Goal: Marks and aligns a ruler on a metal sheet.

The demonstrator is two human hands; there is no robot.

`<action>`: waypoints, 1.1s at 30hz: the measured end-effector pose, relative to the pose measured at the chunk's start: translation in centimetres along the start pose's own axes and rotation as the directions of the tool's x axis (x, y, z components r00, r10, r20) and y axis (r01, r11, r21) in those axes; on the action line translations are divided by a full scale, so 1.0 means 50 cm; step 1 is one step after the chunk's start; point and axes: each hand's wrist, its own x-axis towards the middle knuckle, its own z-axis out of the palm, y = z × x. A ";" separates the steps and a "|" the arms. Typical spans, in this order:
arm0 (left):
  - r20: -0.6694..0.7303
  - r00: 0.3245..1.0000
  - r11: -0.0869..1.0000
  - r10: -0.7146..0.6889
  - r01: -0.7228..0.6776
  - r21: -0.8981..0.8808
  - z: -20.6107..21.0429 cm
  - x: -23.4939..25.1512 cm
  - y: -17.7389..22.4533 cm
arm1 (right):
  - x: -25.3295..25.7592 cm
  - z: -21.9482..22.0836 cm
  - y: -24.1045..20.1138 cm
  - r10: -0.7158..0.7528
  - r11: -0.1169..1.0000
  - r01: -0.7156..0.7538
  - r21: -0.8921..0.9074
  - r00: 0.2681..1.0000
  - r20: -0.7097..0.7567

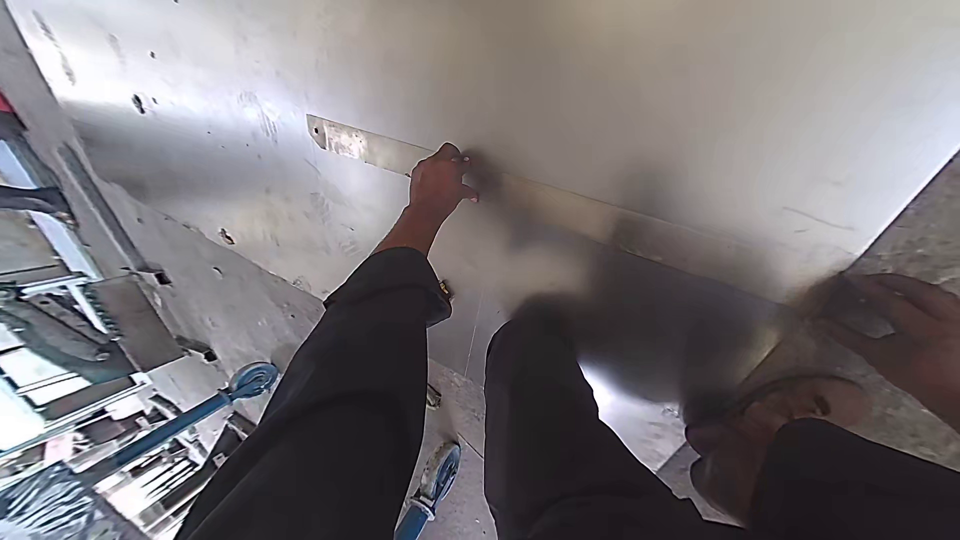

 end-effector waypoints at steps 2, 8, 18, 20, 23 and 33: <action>0.003 1.000 1.000 0.003 -0.003 0.012 -0.001 0.004 -0.001 | 0.001 -0.001 0.000 0.003 1.000 -0.003 -0.002 1.000 0.005; 0.008 1.000 1.000 0.012 -0.013 0.015 -0.003 0.003 0.000 | 0.002 -0.005 -0.005 -0.002 1.000 0.002 0.004 1.000 -0.001; 0.022 0.998 0.996 0.050 -0.052 0.076 -0.002 0.013 0.005 | 0.002 -0.013 -0.010 0.011 1.000 -0.011 0.009 1.000 0.025; 0.004 0.999 0.997 0.048 -0.048 0.054 -0.001 0.008 -0.002 | 0.008 -0.013 -0.013 0.002 1.000 -0.003 0.011 1.000 0.026; -0.035 0.997 0.998 0.068 -0.067 0.019 0.000 0.002 -0.011 | 0.016 -0.020 -0.028 -0.014 1.000 0.013 0.023 1.000 0.020; 0.046 0.998 0.996 -0.033 0.036 -0.076 0.013 -0.018 0.018 | 0.016 -0.027 -0.037 -0.002 1.000 0.002 -0.014 1.000 0.008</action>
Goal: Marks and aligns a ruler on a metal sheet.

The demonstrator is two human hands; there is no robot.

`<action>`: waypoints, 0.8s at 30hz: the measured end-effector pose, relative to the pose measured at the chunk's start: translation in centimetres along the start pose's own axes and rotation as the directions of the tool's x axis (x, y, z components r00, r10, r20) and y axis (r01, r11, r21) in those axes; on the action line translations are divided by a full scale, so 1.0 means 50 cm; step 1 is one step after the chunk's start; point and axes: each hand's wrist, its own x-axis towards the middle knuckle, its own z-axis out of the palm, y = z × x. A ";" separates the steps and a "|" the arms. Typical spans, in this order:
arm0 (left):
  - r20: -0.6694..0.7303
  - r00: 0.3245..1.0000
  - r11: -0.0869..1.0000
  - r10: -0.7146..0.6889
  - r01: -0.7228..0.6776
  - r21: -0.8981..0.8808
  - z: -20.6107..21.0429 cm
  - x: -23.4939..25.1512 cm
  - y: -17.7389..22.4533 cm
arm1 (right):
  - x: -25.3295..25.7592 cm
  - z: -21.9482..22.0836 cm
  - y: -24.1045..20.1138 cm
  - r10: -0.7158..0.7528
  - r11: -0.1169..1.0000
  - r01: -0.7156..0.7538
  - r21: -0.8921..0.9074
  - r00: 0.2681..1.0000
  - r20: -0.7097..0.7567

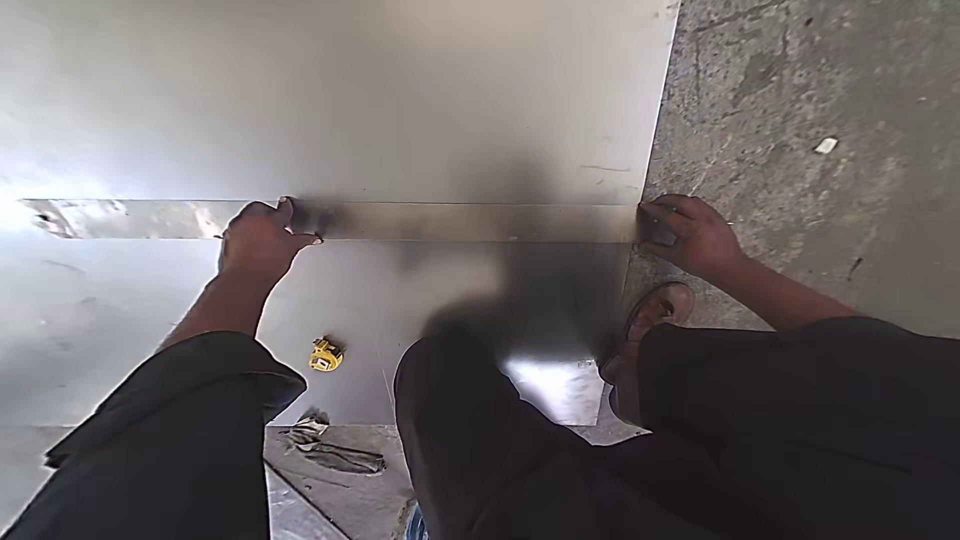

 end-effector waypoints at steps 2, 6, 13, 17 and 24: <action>0.019 1.000 0.999 -0.016 0.017 -0.041 0.005 -0.006 0.015 | 0.001 -0.001 0.002 0.007 1.000 -0.007 0.003 1.000 0.006; 0.054 0.980 0.971 -0.192 0.197 -0.133 0.003 -0.025 0.079 | -0.002 0.006 0.007 -0.005 1.000 0.004 -0.019 1.000 -0.018; 0.086 0.906 0.848 -0.415 0.419 -0.324 0.022 -0.039 0.196 | -0.003 0.006 0.008 -0.017 1.000 0.017 -0.019 1.000 -0.021; 0.042 0.933 0.889 -0.358 0.354 -0.290 0.013 -0.066 0.248 | 0.000 0.006 0.004 -0.002 1.000 0.003 -0.030 1.000 0.004; 0.100 0.912 0.794 -0.397 0.396 -0.461 0.060 -0.102 0.384 | 0.000 -0.008 -0.004 -0.005 1.000 0.005 -0.005 1.000 0.007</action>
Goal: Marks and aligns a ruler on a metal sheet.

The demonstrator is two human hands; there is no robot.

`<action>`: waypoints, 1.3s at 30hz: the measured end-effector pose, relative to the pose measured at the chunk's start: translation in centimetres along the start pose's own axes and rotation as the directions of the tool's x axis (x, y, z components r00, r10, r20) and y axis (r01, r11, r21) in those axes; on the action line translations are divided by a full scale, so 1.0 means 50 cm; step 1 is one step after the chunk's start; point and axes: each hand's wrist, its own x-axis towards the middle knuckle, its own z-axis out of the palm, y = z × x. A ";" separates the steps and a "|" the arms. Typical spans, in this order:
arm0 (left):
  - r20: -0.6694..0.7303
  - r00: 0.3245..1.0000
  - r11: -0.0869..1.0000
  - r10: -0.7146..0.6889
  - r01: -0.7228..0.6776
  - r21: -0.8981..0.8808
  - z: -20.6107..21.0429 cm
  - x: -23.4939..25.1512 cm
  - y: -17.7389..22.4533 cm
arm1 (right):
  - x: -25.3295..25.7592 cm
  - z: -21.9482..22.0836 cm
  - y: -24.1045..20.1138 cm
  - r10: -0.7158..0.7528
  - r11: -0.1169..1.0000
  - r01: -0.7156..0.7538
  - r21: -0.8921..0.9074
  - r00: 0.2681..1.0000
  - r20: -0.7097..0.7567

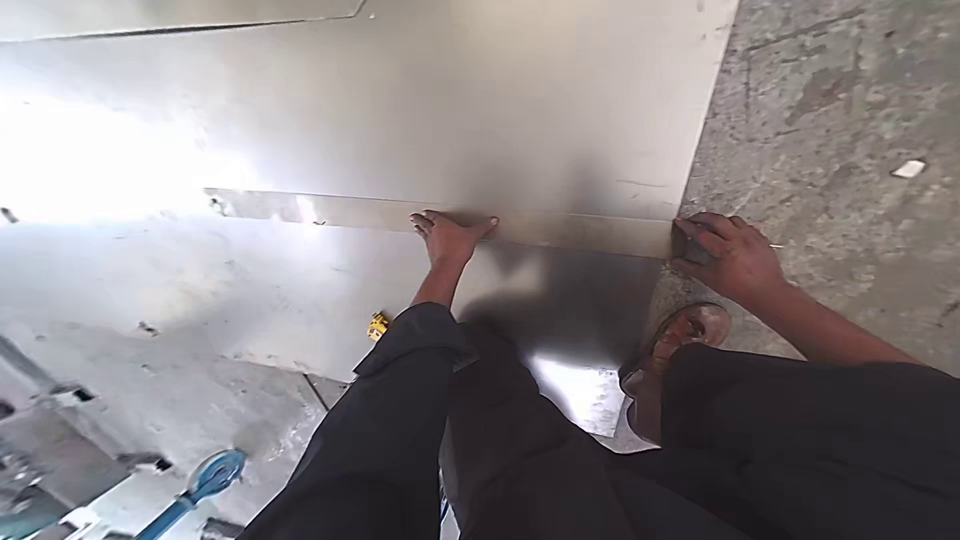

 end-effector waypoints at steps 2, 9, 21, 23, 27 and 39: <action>0.007 0.999 0.999 -0.032 0.032 0.017 -0.008 0.002 0.001 | 0.005 -0.004 -0.002 -0.002 1.000 0.001 0.011 0.999 0.038; 0.032 0.994 0.995 -0.102 0.101 0.028 -0.015 -0.002 0.016 | 0.032 -0.058 0.017 0.034 0.998 -0.040 0.039 0.988 0.149; 0.084 0.987 0.990 -0.139 0.138 0.016 -0.015 0.012 0.020 | 0.549 -0.182 -0.395 -0.434 0.900 0.429 0.082 0.860 0.269; 0.078 0.988 0.991 -0.132 0.134 -0.019 -0.015 0.008 0.015 | 0.601 -0.119 -0.508 -0.300 0.925 0.201 0.323 0.907 0.294; 0.051 0.992 0.992 -0.115 0.118 -0.044 -0.004 0.015 0.012 | 0.677 0.035 -0.645 -0.151 0.859 -0.039 0.510 0.934 0.325; 0.070 0.990 0.985 -0.120 0.128 -0.119 -0.019 0.018 0.028 | 0.720 0.147 -0.810 -0.256 0.934 0.347 -0.090 0.821 0.510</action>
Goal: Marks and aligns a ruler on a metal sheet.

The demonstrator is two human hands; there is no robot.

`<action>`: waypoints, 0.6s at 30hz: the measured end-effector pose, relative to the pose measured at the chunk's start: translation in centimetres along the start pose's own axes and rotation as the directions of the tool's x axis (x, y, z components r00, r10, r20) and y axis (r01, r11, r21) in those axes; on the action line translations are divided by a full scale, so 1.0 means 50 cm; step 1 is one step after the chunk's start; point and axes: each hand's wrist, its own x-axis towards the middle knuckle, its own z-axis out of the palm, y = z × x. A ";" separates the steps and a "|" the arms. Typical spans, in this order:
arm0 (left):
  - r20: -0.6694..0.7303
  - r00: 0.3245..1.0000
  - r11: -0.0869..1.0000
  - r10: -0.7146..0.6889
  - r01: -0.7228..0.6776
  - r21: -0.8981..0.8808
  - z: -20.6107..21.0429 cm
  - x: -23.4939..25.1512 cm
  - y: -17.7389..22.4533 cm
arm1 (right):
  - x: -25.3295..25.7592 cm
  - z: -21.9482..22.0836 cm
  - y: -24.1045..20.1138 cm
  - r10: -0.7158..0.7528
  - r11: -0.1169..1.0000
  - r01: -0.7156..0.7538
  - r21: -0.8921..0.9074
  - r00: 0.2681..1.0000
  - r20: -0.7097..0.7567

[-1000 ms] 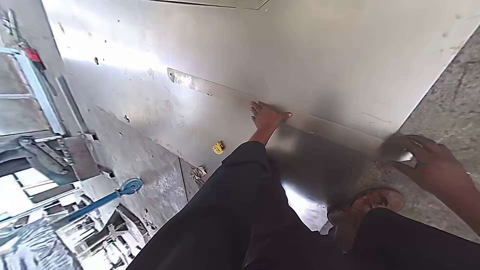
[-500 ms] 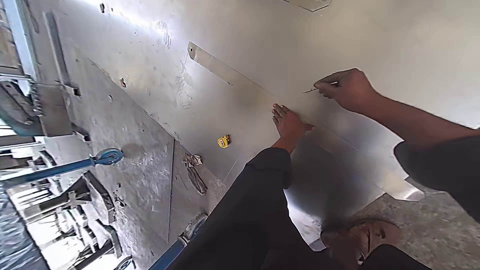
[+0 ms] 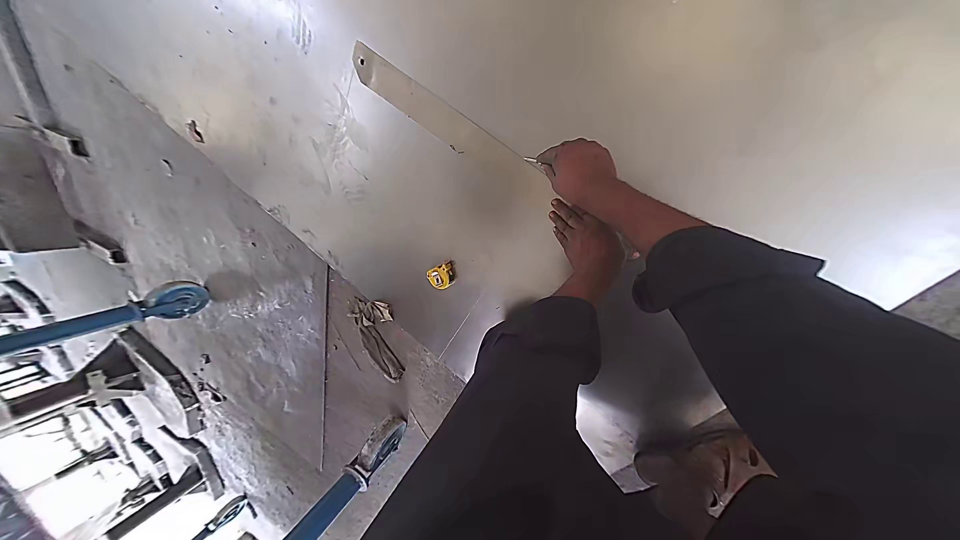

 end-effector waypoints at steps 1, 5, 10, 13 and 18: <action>0.013 1.000 1.000 -0.009 0.009 0.010 -0.003 0.000 -0.001 | -0.003 -0.008 -0.006 -0.012 0.999 0.013 -0.038 1.000 0.025; 0.016 1.000 0.998 0.002 -0.003 0.064 0.004 0.001 -0.012 | -0.115 -0.007 0.081 -0.077 0.985 0.094 -0.142 0.989 0.126; 0.005 1.000 0.999 0.030 -0.030 0.021 0.009 -0.005 -0.024 | -0.451 0.071 0.328 -0.085 0.992 0.095 -0.085 0.990 0.114; 0.013 1.000 0.999 0.012 -0.013 0.045 0.008 -0.007 -0.018 | -0.654 0.110 0.454 -0.077 0.991 0.085 -0.104 0.994 0.075; 0.010 1.000 0.996 -0.020 0.019 0.088 0.006 -0.009 -0.017 | -0.855 0.151 0.566 -0.017 0.985 0.031 -0.168 0.996 0.082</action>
